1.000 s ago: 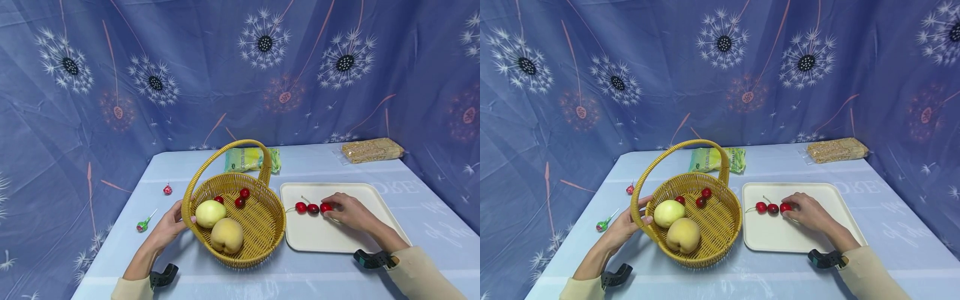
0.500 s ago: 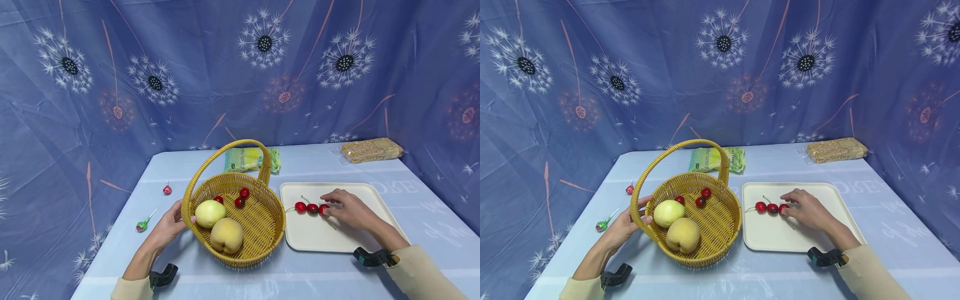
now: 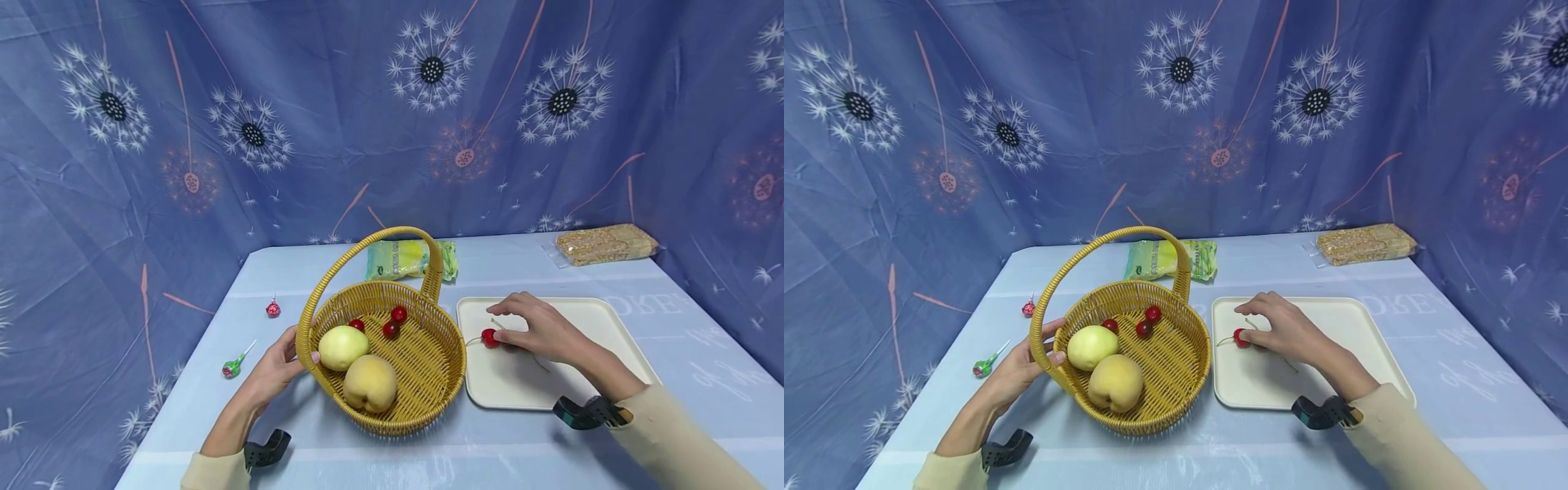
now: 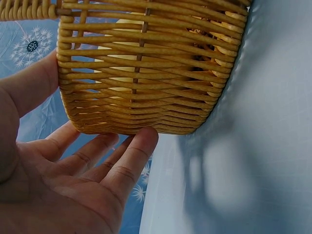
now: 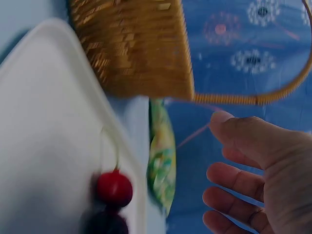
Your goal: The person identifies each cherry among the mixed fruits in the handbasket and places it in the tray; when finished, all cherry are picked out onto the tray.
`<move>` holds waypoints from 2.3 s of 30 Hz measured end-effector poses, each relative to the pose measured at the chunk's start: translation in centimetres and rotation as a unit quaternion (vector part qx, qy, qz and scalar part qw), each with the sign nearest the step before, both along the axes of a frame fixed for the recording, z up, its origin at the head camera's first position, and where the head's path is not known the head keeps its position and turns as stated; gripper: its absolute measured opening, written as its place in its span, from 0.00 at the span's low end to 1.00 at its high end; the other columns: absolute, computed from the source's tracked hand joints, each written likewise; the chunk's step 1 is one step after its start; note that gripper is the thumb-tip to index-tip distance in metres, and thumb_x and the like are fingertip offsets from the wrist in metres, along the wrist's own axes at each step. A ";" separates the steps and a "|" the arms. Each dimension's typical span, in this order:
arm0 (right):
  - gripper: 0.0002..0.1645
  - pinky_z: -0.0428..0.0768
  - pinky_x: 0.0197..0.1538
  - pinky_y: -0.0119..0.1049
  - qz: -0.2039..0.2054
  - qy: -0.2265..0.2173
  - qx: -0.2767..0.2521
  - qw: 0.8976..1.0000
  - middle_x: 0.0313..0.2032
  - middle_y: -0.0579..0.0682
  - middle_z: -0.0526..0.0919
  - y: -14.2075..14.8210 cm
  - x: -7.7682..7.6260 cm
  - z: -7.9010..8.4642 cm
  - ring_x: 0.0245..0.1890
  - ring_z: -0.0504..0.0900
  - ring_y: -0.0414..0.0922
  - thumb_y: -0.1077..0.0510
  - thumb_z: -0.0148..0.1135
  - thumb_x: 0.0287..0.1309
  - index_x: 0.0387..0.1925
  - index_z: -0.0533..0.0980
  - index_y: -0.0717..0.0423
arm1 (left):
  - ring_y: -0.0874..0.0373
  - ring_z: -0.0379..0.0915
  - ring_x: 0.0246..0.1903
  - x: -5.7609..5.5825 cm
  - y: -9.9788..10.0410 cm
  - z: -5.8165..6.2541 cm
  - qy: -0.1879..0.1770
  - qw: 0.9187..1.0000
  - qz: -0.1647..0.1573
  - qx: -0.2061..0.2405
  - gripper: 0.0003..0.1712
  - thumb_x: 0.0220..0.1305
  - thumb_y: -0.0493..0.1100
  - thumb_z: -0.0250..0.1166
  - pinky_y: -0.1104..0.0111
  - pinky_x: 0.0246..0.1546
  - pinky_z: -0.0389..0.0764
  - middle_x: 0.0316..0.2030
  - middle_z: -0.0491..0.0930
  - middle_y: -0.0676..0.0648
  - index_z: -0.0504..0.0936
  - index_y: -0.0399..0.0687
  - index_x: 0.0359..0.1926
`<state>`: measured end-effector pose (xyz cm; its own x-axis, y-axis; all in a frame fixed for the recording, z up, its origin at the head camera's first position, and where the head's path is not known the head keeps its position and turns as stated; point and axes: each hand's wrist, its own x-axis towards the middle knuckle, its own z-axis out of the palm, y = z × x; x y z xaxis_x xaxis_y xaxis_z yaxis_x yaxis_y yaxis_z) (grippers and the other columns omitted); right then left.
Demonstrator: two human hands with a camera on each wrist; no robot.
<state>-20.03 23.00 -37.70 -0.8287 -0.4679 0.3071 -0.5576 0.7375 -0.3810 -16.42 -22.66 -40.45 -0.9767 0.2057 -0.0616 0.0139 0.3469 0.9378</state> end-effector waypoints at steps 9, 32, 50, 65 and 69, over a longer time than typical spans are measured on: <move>0.23 0.77 0.48 0.44 0.070 0.026 0.006 0.997 0.45 0.43 0.81 -3.8 -0.1 2.0 0.48 0.77 0.42 0.49 0.68 0.52 0.51 0.78 0.49 | 0.43 0.59 0.68 -0.2 0.1 0.0 -0.005 1.000 0.008 0.009 0.40 0.60 0.44 0.65 0.52 0.62 0.66 0.68 0.63 0.41 0.57 0.51 0.70; 0.25 0.76 0.53 0.43 0.172 0.043 0.051 0.983 0.48 0.48 0.81 -12.2 -2.8 3.8 0.51 0.77 0.45 0.48 0.65 0.55 0.54 0.76 0.51 | 0.42 0.56 0.68 0.0 0.0 -0.1 0.002 1.000 -0.001 0.011 0.38 0.61 0.43 0.64 0.64 0.58 0.68 0.69 0.60 0.39 0.57 0.46 0.69; 0.27 0.70 0.61 0.46 0.180 -0.058 0.099 0.977 0.53 0.50 0.78 -16.3 -5.5 2.6 0.58 0.72 0.48 0.48 0.63 0.57 0.57 0.73 0.50 | 0.42 0.56 0.68 -0.2 0.0 -0.1 -0.004 1.000 0.004 0.015 0.40 0.60 0.44 0.64 0.73 0.54 0.69 0.69 0.60 0.39 0.56 0.49 0.70; 0.26 0.69 0.62 0.44 0.158 -0.121 0.149 0.969 0.58 0.45 0.76 -17.6 -7.0 0.7 0.59 0.70 0.46 0.48 0.63 0.58 0.58 0.73 0.48 | 0.43 0.56 0.69 -0.1 0.0 -0.3 -0.005 1.000 0.004 0.009 0.40 0.61 0.44 0.64 0.60 0.60 0.68 0.70 0.58 0.40 0.56 0.50 0.71; 0.26 0.68 0.63 0.44 0.166 -0.118 0.167 0.965 0.57 0.45 0.77 -17.9 -7.2 0.2 0.59 0.72 0.46 0.49 0.63 0.58 0.57 0.74 0.48 | 0.43 0.56 0.69 -0.1 0.0 -0.3 -0.005 1.000 0.006 0.008 0.40 0.61 0.44 0.64 0.61 0.59 0.68 0.70 0.59 0.40 0.56 0.50 0.70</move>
<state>-27.23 5.12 -37.49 -0.6447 -0.7595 -0.0868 -0.7107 0.6373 -0.2978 -16.48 -22.71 -40.77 -0.9785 0.1950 -0.0675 0.0011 0.3318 0.9434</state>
